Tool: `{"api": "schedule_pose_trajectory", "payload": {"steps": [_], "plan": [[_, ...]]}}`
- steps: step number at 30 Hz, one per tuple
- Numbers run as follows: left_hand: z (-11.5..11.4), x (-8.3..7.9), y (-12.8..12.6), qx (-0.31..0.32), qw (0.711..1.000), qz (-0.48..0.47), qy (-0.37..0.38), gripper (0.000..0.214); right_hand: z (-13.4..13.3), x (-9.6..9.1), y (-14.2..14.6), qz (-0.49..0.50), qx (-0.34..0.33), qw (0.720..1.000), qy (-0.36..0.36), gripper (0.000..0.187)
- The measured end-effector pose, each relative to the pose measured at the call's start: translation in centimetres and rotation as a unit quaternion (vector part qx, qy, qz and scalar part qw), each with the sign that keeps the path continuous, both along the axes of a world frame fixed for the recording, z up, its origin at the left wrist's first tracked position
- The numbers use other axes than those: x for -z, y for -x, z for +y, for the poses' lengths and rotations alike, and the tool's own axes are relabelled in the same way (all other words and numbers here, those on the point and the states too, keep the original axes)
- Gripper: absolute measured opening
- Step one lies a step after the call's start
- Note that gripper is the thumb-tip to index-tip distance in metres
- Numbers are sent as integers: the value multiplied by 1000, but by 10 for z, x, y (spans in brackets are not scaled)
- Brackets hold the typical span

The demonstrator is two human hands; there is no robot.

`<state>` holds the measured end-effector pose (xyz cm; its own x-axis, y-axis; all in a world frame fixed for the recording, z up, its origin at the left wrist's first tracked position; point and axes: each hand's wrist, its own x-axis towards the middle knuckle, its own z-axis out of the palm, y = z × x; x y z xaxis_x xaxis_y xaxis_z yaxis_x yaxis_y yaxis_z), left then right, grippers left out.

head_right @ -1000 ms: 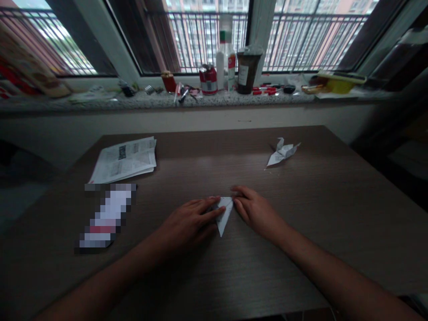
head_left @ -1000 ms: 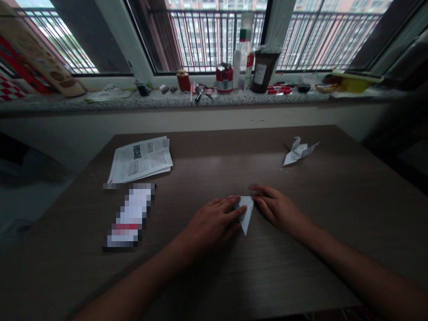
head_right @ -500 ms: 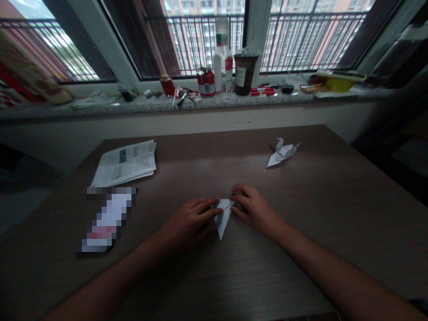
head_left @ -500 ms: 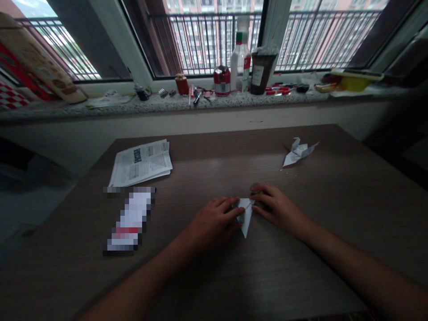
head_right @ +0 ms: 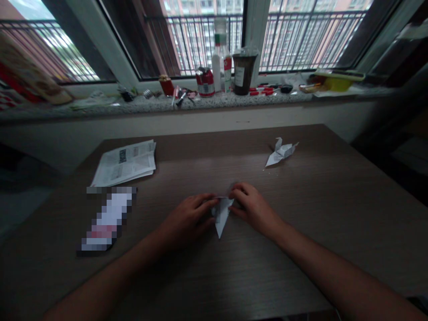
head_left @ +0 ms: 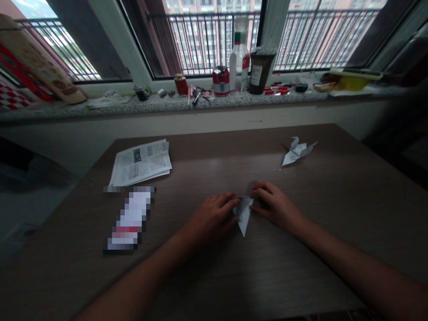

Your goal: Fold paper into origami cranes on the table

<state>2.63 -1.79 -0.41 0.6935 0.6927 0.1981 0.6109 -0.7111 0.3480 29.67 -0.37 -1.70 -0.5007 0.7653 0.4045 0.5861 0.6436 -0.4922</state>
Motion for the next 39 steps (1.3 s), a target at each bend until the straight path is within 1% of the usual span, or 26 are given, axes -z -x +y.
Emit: {"api": "schedule_pose_trajectory", "payload": {"steps": [5, 9, 15, 18, 20, 22, 24, 26, 29, 32, 33, 35, 36, 39], "plan": [[1, 2, -6, -42, 999, 16, -5, 59, 0, -2, 1, -2, -12, 1000, 7, 17], [1, 5, -9, -57, 998, 35, -12, 63, 1, 2, 1, -2, -26, 1000, -1, 20], [0, 6, -8, -59, 998, 29, -2, 63, 1, 4, 1, -13, -24, 1000, 6, 39], [1, 6, -8, -53, 999, 11, 2, 62, 0, 4, 1, -23, -21, 999, 4, 42], [2, 4, -7, -48, 999, -14, 11, 56, 0, 4, 1, -26, -22, 999, 6, 42], [3, -1, -5, -47, 997, -50, 30, 43, 0, 4, 1, -27, -22, 999, 9, 42], [4, -6, -4, -54, 993, -85, 55, 29, 1, 4, 1, -29, -23, 999, 12, 41], [5, -10, -2, -66, 989, -109, 68, 20, 2, 5, 1, -32, -24, 999, 10, 41], [7, -9, 1, -80, 988, -118, 66, 18, 3, 6, 1, -36, -27, 999, 5, 42], [9, -4, 4, -81, 991, -93, 51, 9, 3, 6, 1, -39, -29, 999, 11, 42], [10, -2, 4, -76, 993, -80, 44, 14, 3, 6, 1, -40, -30, 999, 12, 42], [10, 0, 6, -64, 996, -54, 31, 31, 2, 5, 1, -39, -31, 999, 12, 43], [10, 0, 6, -59, 997, -43, 26, 37, 2, 5, 1, -37, -32, 999, 12, 44], [9, 0, 7, -59, 998, -20, 20, 40, 2, 2, 0, -28, -38, 999, 21, 43]]}}
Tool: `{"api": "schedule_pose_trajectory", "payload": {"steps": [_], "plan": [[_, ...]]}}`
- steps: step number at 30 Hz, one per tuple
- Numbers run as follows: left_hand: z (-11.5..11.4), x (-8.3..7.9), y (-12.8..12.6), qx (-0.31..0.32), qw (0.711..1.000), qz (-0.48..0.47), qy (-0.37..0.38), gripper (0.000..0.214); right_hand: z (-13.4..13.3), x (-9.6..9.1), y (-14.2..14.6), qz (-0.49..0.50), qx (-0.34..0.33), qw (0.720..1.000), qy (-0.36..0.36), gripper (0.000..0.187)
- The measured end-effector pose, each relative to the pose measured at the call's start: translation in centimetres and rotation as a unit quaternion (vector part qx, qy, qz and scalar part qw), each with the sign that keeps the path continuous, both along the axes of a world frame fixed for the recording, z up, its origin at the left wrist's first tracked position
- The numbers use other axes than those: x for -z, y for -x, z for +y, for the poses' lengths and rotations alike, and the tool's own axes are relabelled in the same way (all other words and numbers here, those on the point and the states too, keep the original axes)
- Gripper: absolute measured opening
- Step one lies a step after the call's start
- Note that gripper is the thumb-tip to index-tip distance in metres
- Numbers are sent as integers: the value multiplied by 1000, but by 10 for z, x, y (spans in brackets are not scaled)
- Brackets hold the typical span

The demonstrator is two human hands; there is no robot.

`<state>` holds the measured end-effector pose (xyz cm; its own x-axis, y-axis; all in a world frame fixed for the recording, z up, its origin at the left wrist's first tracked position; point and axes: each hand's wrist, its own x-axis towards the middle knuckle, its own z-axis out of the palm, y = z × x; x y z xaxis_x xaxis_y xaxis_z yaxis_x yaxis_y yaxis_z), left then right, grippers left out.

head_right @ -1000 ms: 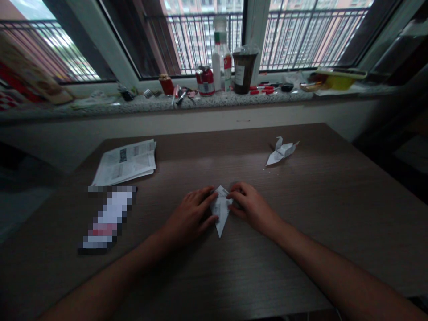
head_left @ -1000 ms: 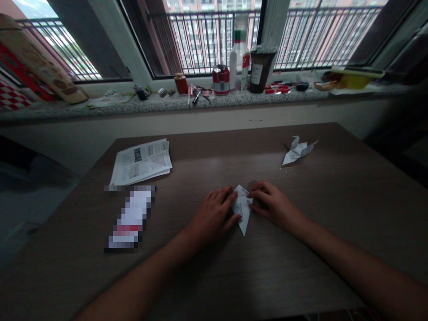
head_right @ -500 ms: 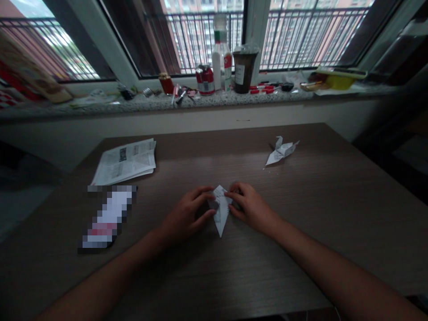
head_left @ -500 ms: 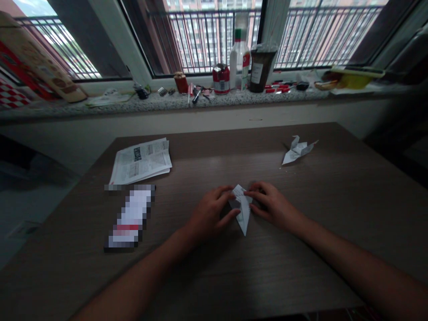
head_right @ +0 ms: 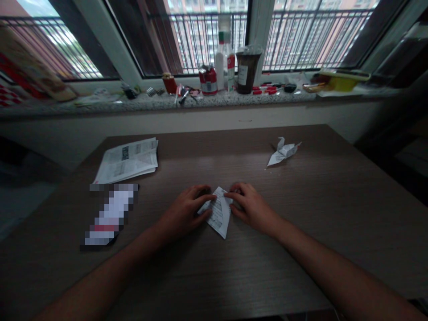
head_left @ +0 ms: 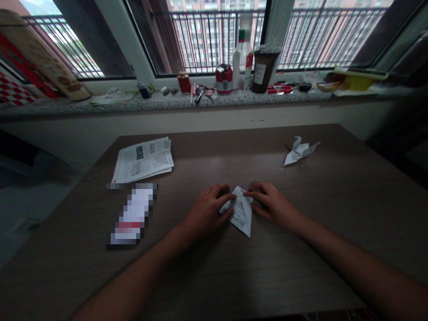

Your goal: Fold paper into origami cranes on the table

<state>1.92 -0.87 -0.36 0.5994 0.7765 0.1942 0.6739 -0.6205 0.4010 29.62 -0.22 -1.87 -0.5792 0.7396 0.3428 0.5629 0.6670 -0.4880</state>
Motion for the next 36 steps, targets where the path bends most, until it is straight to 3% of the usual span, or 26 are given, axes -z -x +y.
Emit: {"api": "schedule_pose_trajectory", "payload": {"steps": [7, 13, 22, 28, 32, 36], "plan": [[-1, 0, 0, -6, 1000, -1, -8, 38, 3, -16, -2, 82, 0, 994, 65, 12], [-1, -2, -1, -8, 1000, 9, -4, 39, 7, -14, -11, 32, -14, 998, 56, 5], [-3, -1, -3, 16, 999, 17, -28, 42, 2, -9, -11, -21, -45, 999, 9, 16], [-2, 4, -5, 80, 997, -8, -4, 37, -1, -7, -7, -6, -90, 994, 53, 18], [-1, 4, -4, 84, 996, -22, 20, 37, -3, -14, -8, -7, -101, 992, 76, 18], [-1, 2, -4, 84, 996, -23, 31, 36, -5, -22, -11, -12, -127, 987, 100, 31]]}}
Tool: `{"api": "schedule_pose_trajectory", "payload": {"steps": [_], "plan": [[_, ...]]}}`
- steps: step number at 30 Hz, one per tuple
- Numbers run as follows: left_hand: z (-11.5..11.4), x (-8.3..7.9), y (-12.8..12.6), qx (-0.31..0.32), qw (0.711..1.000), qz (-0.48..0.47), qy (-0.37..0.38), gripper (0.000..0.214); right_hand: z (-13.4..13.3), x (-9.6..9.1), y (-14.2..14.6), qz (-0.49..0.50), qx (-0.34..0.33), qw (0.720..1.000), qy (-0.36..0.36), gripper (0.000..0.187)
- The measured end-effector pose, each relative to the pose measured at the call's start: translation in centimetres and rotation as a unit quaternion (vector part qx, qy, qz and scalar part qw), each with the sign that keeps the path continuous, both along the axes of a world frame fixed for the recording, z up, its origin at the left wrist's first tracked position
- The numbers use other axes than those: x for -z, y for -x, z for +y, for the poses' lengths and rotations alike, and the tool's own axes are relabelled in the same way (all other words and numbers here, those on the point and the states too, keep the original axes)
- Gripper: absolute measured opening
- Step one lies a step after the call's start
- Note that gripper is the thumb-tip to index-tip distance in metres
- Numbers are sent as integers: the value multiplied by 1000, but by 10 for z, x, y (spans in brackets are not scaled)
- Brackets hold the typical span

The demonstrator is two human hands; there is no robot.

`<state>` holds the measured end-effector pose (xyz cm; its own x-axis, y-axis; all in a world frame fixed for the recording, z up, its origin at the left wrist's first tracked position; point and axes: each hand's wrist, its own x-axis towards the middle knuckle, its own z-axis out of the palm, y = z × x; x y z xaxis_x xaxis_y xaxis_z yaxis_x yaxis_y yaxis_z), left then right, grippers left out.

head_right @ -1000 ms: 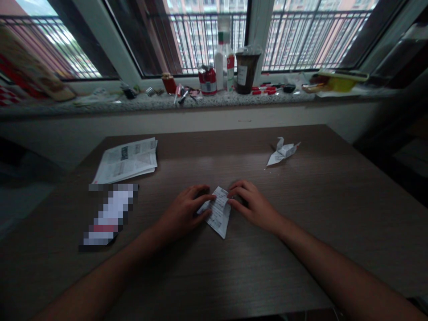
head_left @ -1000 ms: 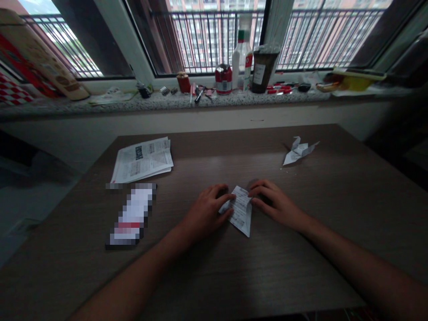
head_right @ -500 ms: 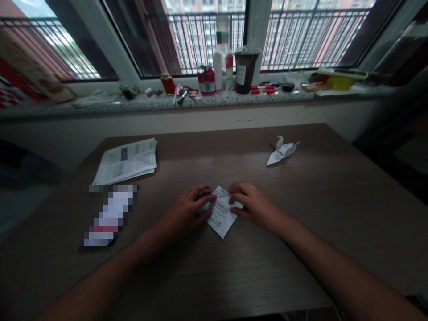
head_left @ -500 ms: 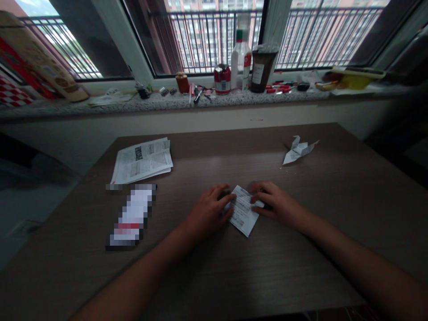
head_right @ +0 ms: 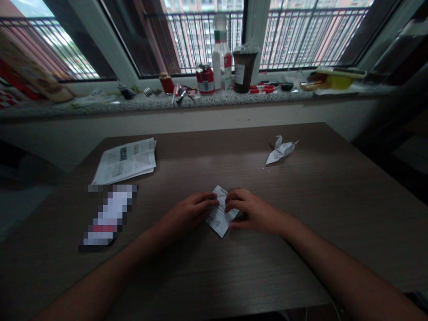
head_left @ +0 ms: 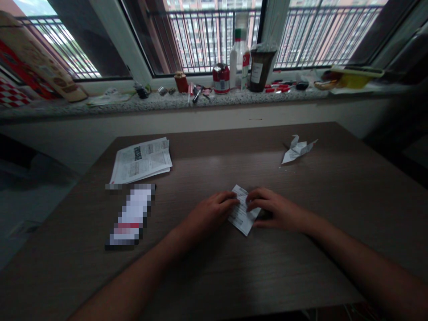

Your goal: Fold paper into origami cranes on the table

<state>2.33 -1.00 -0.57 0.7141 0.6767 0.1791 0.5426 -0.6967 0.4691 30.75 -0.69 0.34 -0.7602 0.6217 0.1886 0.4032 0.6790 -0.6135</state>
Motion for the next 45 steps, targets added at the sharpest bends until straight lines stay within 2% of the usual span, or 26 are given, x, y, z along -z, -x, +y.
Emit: {"api": "schedule_pose_trajectory", "payload": {"steps": [3, 11, 15, 20, 24, 26, 29, 33, 37, 40, 45], "plan": [[0, -1, -1, -1, 1000, -1, 3, 35, 0, -1, -1, -2, -6, 1000, 7, 31], [1, -2, -1, 0, 1000, -10, 8, 34, 1, 3, -3, 2, -22, 1000, 4, 14], [1, -3, -1, -1, 1000, -15, 12, 32, 2, 5, -3, 22, -36, 999, -7, 13], [-1, -13, 1, 9, 999, -35, 32, 27, 0, 2, 0, 40, 6, 999, 13, 13], [-3, -19, 2, 11, 999, -33, 32, 40, -2, 1, 3, 42, 42, 998, 18, 11], [-3, -18, 1, 5, 999, -32, 19, 36, -3, 0, 5, 41, 49, 998, 16, 11], [-2, -11, 0, 2, 999, -33, -3, 26, -4, -1, 7, 27, 42, 999, -6, 15], [1, -3, 1, 7, 999, -24, -34, 25, -4, 2, 10, 13, 54, 997, -59, 35], [2, -2, 1, 17, 999, -11, -46, 22, 0, 11, 14, 5, 87, 992, -86, 27], [1, -4, 0, 22, 999, -4, -43, 21, 3, 16, 16, -14, 102, 989, -102, 30], [2, -7, -2, -4, 999, -17, -32, 32, 4, 16, 17, -26, 107, 986, -122, 31]]}}
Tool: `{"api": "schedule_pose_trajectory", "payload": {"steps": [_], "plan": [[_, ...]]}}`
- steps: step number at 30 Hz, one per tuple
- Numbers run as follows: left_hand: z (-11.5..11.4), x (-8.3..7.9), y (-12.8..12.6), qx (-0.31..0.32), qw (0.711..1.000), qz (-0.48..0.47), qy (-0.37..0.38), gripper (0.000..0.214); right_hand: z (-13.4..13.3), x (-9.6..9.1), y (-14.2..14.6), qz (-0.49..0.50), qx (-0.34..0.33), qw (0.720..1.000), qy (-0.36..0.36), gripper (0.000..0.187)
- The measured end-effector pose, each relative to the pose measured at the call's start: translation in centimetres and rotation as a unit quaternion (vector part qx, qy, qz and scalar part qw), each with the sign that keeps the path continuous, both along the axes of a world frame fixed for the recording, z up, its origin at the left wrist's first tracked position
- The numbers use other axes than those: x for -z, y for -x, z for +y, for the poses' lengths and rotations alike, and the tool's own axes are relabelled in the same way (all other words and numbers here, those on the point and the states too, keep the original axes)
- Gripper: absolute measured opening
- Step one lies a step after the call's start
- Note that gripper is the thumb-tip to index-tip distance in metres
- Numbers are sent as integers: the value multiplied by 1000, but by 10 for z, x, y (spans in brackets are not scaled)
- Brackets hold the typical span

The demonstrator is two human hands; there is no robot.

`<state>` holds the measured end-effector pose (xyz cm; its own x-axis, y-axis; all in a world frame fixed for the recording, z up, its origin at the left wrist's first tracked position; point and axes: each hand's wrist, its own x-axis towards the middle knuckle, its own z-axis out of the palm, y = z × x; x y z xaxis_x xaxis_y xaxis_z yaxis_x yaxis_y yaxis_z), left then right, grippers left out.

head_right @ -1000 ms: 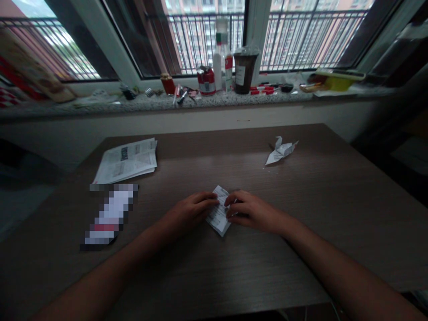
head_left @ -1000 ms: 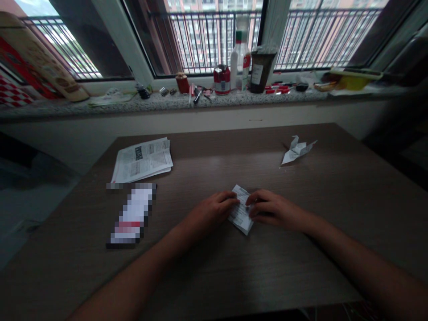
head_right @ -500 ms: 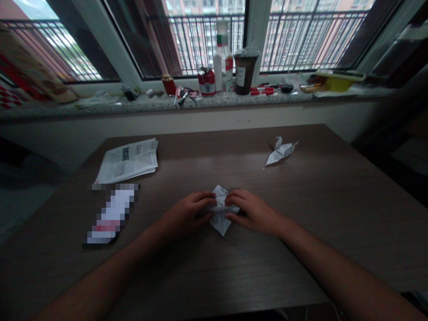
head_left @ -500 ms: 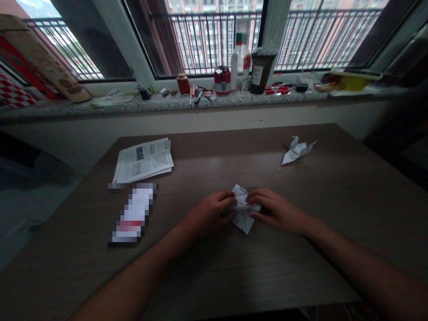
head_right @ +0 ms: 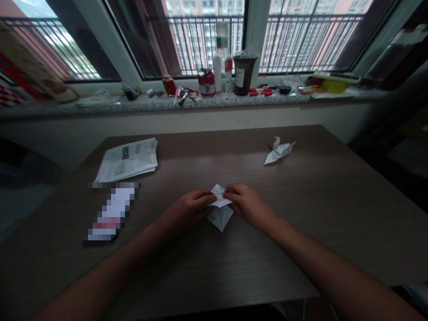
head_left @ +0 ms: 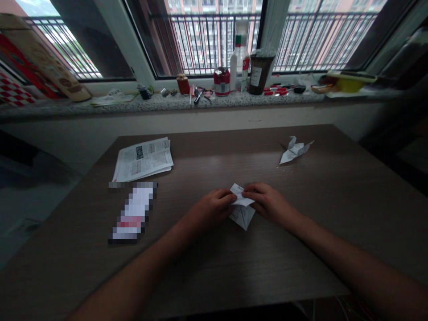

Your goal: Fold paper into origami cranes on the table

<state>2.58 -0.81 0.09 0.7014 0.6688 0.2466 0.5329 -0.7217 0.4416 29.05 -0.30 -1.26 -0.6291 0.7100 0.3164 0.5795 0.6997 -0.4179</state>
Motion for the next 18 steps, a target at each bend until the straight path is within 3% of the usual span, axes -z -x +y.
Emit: {"api": "schedule_pose_trajectory", "payload": {"steps": [7, 18], "plan": [[5, 0, -2, -49, 998, 41, -17, 26, 5, -2, 2, -12, 3, 1000, 16, 31], [20, -12, -8, -107, 989, 9, 100, 17, 26, -19, 12, -31, 29, 994, 99, 13]]}}
